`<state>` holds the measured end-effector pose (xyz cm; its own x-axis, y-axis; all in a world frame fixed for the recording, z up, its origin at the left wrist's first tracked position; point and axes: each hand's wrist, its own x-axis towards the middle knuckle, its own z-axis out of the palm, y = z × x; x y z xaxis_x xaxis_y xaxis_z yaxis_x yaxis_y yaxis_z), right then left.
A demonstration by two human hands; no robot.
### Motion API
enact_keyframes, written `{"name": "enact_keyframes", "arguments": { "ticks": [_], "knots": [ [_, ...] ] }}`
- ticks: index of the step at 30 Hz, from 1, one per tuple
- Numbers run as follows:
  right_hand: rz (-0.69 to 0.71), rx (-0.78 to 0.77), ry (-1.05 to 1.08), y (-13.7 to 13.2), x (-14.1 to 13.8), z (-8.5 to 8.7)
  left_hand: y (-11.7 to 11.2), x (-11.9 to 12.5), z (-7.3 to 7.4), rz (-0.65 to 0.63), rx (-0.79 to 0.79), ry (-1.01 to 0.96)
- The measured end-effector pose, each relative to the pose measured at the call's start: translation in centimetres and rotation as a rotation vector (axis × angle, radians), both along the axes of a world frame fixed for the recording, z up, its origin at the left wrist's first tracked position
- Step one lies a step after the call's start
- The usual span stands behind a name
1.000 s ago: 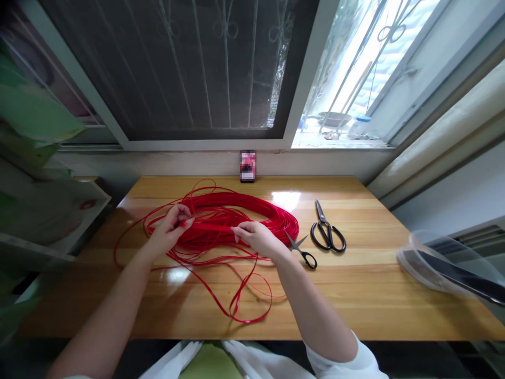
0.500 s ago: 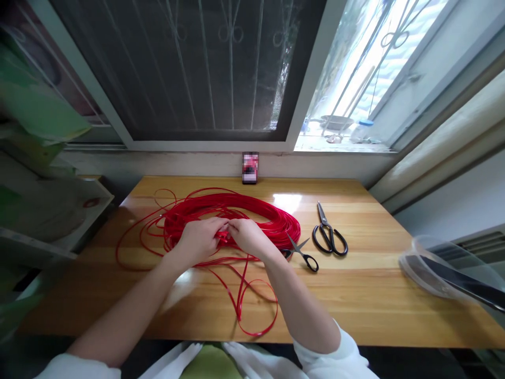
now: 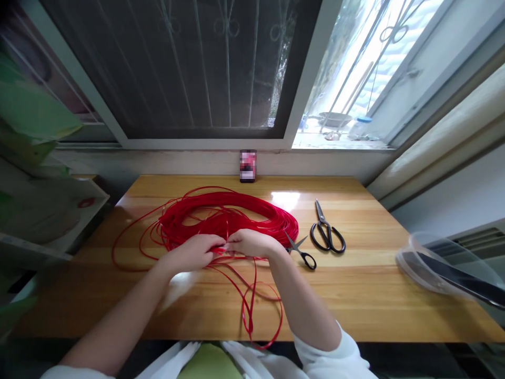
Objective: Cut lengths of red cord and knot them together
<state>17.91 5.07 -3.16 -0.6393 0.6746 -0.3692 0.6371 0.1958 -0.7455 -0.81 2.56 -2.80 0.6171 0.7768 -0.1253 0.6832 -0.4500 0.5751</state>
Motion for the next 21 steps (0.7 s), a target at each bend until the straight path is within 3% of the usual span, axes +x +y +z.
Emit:
{"name": "enact_keyframes", "arguments": {
  "ticks": [4,8,18,21],
  "knots": [
    [0.068,-0.095,-0.012,-0.2,0.1,-0.7,-0.1,0.0,-1.6,-0.046,-0.109,-0.077],
    [0.101,-0.121,-0.003,-0.4,0.1,-1.0,-0.3,0.1,-2.3,-0.024,-0.054,-0.013],
    [0.059,-0.24,0.159,-0.4,0.4,-1.1,-0.4,0.2,-1.8,0.018,-0.056,-0.084],
    [-0.06,-0.215,0.278,-0.6,1.2,-1.3,-0.3,0.2,-1.7,0.096,-0.084,-0.123]
  ]
}}
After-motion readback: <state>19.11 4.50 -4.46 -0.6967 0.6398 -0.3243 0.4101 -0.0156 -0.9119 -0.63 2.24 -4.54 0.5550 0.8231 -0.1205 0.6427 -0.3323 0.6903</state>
